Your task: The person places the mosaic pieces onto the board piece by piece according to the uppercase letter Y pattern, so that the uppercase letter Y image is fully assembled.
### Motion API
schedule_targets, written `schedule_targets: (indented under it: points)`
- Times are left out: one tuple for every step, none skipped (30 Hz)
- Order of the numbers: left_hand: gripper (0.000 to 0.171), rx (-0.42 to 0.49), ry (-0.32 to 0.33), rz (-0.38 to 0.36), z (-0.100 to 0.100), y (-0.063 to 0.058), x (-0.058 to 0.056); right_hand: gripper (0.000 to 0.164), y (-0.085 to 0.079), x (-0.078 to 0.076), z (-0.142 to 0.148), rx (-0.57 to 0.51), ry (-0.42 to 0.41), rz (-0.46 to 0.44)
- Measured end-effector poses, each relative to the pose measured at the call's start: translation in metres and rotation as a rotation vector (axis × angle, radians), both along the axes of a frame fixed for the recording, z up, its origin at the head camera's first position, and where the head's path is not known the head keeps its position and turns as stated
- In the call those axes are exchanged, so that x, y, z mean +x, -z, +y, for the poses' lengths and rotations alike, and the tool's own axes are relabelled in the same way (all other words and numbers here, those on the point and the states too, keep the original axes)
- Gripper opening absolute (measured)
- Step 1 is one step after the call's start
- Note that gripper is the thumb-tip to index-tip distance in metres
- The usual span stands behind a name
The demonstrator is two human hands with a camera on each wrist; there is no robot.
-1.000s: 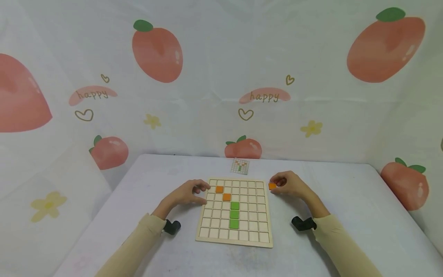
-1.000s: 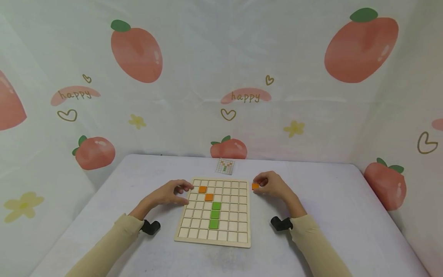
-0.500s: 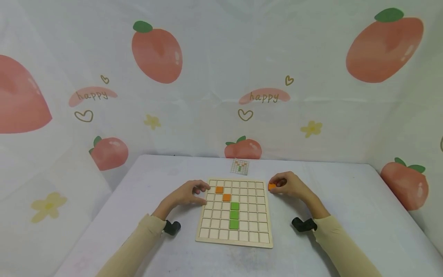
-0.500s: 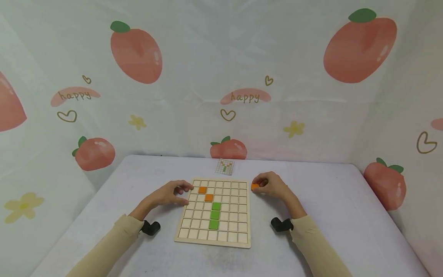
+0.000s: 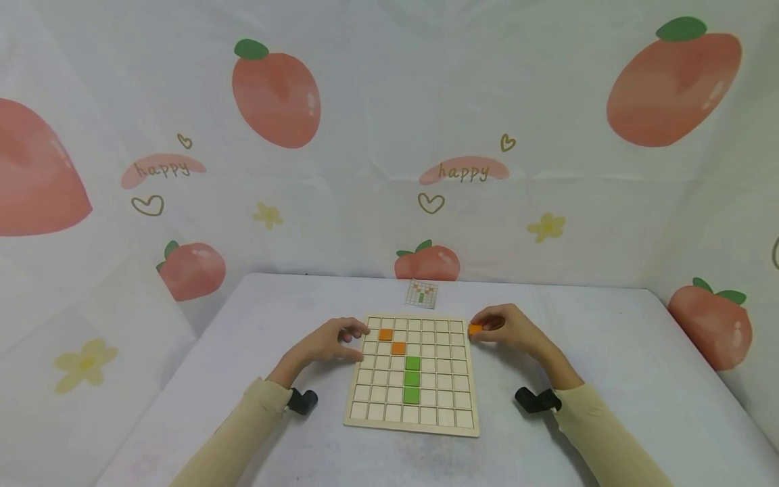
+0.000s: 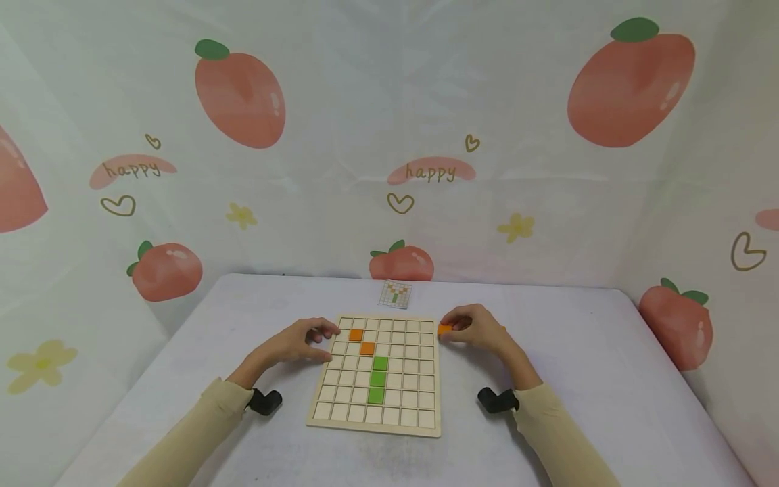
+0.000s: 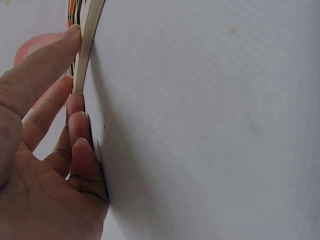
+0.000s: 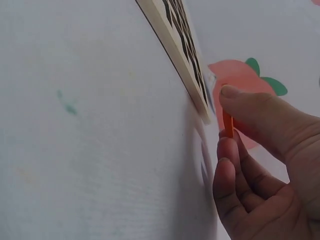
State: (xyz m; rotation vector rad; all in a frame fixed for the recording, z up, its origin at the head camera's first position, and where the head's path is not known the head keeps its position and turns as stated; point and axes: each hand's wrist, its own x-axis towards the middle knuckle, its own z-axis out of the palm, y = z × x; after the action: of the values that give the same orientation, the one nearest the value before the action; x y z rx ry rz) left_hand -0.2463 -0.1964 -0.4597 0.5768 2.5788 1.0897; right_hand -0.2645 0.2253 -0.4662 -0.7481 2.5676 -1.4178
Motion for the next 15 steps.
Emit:
schedule_targets:
  points:
    - [0.048,-0.002,0.002,0.002,0.0,0.0,0.0,0.023,0.0,0.001,-0.001,-0.006,-0.005,-0.006]
    - [0.048,-0.001,0.004,0.004,0.0,0.0,0.0,0.023,0.0,0.001,-0.001,-0.012,-0.012,-0.01]
    - [0.048,-0.001,0.005,0.005,0.0,0.0,0.001,0.023,0.0,0.002,-0.002,-0.016,-0.017,-0.013]
    - [0.048,-0.001,0.006,0.007,0.0,-0.001,0.001,0.023,0.0,0.003,-0.003,-0.022,-0.021,-0.016]
    - [0.048,0.0,0.007,0.008,0.0,-0.001,0.001,0.023,0.0,0.004,-0.004,-0.028,-0.023,-0.023]
    - [0.048,0.0,0.007,0.009,0.001,-0.002,0.002,0.024,0.0,0.005,-0.005,-0.033,-0.024,-0.026]
    - [0.048,0.001,0.007,0.01,0.001,-0.002,0.002,0.024,-0.001,0.006,-0.007,-0.04,-0.023,-0.035]
    - [0.048,0.002,0.006,0.009,0.001,-0.003,0.002,0.024,-0.001,0.007,-0.008,-0.052,-0.026,-0.043]
    - [0.048,0.0,0.005,0.009,0.001,-0.003,0.002,0.024,-0.002,0.009,-0.01,-0.063,-0.027,-0.053]
    - [0.048,-0.002,0.004,0.009,0.001,-0.003,0.002,0.025,-0.002,0.01,-0.011,-0.076,-0.031,-0.062]
    - [0.048,-0.003,0.004,0.008,0.001,-0.004,0.002,0.025,-0.003,0.011,-0.013,-0.089,-0.035,-0.07]
    - [0.048,-0.004,0.004,0.008,0.002,-0.004,0.002,0.025,-0.004,0.013,-0.015,-0.103,-0.041,-0.075]
    - [0.048,-0.005,0.003,0.008,0.002,-0.004,0.002,0.025,-0.005,0.014,-0.018,-0.115,-0.049,-0.078]
    - [0.048,-0.007,0.003,0.009,0.002,-0.004,0.002,0.025,-0.006,0.015,-0.02,-0.124,-0.057,-0.078]
    - [0.048,-0.009,0.003,0.01,0.002,-0.004,0.003,0.025,-0.006,0.016,-0.022,-0.129,-0.064,-0.08]
